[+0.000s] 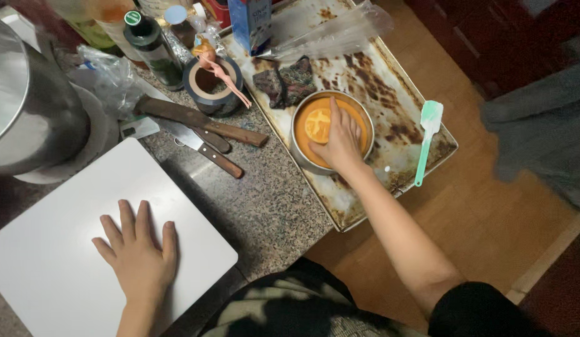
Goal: The person removes a cake from a circular tin by hand, places the cake onto a square board, and uses a knife to trim the top of the cake. The person then uses a mixer to prepare white frosting and shows the result.
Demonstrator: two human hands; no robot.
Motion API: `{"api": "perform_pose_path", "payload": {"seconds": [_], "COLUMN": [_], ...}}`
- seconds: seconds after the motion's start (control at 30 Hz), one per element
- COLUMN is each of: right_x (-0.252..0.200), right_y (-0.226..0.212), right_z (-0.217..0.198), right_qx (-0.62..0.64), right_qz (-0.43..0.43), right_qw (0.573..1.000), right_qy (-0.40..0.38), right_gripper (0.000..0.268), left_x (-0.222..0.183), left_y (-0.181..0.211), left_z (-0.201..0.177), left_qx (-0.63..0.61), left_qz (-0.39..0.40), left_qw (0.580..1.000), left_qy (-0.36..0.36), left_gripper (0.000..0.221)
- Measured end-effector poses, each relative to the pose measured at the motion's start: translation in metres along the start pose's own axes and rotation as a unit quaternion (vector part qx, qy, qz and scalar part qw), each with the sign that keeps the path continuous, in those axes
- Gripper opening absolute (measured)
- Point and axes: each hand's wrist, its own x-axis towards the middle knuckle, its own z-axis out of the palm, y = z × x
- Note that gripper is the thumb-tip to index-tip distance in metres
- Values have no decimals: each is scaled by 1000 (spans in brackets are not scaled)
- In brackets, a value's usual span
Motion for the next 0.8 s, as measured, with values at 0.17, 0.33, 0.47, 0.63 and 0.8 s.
{"api": "perform_pose_path", "payload": {"seconds": [0.17, 0.33, 0.47, 0.63, 0.8], "right_x": [10, 11, -9, -36, -65], "right_y": [17, 48, 81, 141, 199], "right_z": [-11, -79, -116, -110, -77], "right_qx": [189, 588, 549, 447, 361], "right_qz": [49, 78, 52, 143, 185], "right_qw": [979, 804, 827, 864, 887], "right_qy": [53, 40, 109, 183, 220], "right_gripper": [102, 84, 87, 91, 95], "left_x": [-1, 0, -8, -22, -27], "left_y": [-5, 2, 30, 83, 106], "left_z": [-6, -11, -3, 24, 41], "left_qx": [-2, -59, -83, -109, -58], "left_qz": [31, 6, -4, -1, -10], "left_qw": [999, 998, 996, 994, 998], "left_qy": [-14, -18, 20, 25, 9], "left_gripper": [66, 66, 64, 61, 66]}}
